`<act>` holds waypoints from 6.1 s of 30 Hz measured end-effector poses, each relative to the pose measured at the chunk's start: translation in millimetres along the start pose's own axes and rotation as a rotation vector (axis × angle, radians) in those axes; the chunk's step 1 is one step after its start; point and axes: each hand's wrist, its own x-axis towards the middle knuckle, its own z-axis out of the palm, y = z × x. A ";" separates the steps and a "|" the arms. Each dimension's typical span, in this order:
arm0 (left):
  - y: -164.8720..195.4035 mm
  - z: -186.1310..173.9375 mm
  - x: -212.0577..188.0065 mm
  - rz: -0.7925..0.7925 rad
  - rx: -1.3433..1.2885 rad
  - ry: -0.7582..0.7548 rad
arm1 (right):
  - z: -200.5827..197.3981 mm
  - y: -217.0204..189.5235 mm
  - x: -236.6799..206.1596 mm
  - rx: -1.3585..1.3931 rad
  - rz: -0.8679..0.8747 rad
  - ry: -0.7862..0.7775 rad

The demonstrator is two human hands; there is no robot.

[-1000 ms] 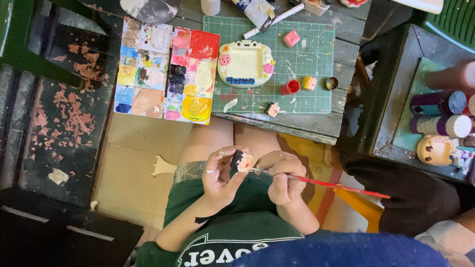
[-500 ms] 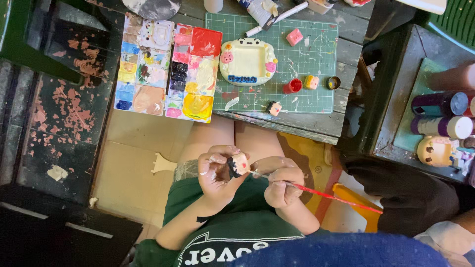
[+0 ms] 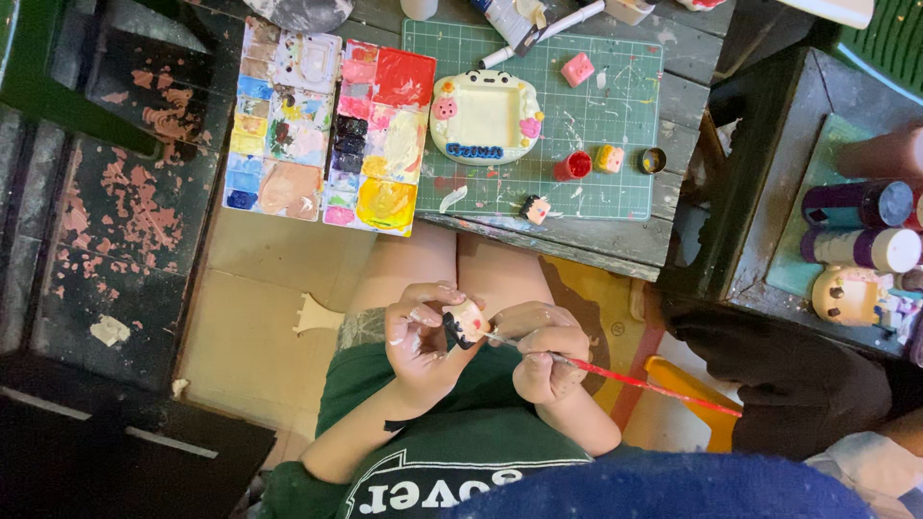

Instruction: The person paints small clay figurines at a work table, dipping a paintbrush in water and applying paint from a palette to a figurine held in one hand. They then use a white marker to add details to the figurine's face and return to brush painting.

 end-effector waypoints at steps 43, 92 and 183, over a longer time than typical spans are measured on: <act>-6.6 -9.4 -14.2 -0.171 -0.108 -0.034 | -4.3 2.3 -12.2 0.257 0.214 0.199; -12.3 -11.9 -20.8 -0.197 -0.063 -0.091 | -6.0 4.6 -17.3 0.165 0.174 0.109; -0.8 -6.1 1.6 -0.621 -0.605 0.078 | -1.5 6.4 -18.3 0.172 0.181 0.195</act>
